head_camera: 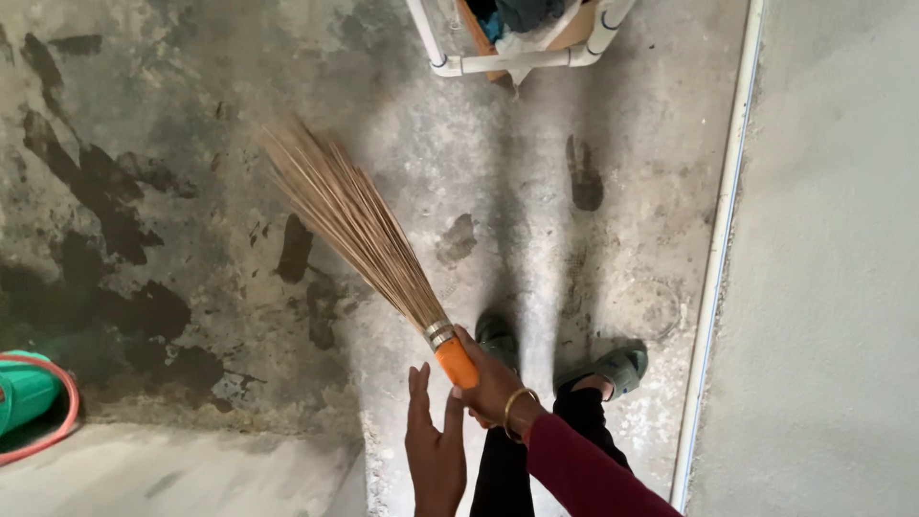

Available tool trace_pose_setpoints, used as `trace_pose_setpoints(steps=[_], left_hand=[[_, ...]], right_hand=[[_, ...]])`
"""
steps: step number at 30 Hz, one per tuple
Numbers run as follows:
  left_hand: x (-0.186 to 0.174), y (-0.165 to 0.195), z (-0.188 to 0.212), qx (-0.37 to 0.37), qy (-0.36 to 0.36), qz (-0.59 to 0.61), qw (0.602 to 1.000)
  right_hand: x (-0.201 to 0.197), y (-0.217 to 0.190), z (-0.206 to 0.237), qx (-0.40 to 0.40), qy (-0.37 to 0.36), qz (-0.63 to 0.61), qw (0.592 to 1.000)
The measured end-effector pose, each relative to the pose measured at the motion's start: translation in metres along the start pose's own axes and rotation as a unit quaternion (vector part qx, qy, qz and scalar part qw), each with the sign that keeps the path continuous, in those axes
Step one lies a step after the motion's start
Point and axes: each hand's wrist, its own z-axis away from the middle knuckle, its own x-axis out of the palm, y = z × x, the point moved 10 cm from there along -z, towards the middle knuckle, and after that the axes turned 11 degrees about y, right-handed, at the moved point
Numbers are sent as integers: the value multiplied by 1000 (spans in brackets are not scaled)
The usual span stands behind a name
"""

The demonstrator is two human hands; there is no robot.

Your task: The person sweeps the concrete floor with a short broom, working around water filtration equipment, buckets, and a pedestal fan, moving debris across wet and dry patches. At the end they set the broom aside and reposition the pedestal fan, lifting and turning it on the floor.

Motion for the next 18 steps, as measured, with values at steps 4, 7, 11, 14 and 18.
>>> trace_pose_setpoints(steps=[4, 7, 11, 14, 18], left_hand=[[-16, 4, 0, 48, 24, 50, 997], [-16, 0, 7, 42, 21, 46, 998], [-12, -6, 25, 0, -5, 36, 999], [-12, -11, 37, -37, -37, 15, 999], [-20, -23, 48, -77, -52, -31, 995]], right_hand=[[-7, 47, 20, -100, 84, 19, 991], [-39, 101, 58, -261, 125, -134, 948], [-134, 210, 97, -110, 372, 35, 921], [-153, 289, 108, 246, 322, -79, 911], [-110, 254, 88, 270, 207, -108, 934]])
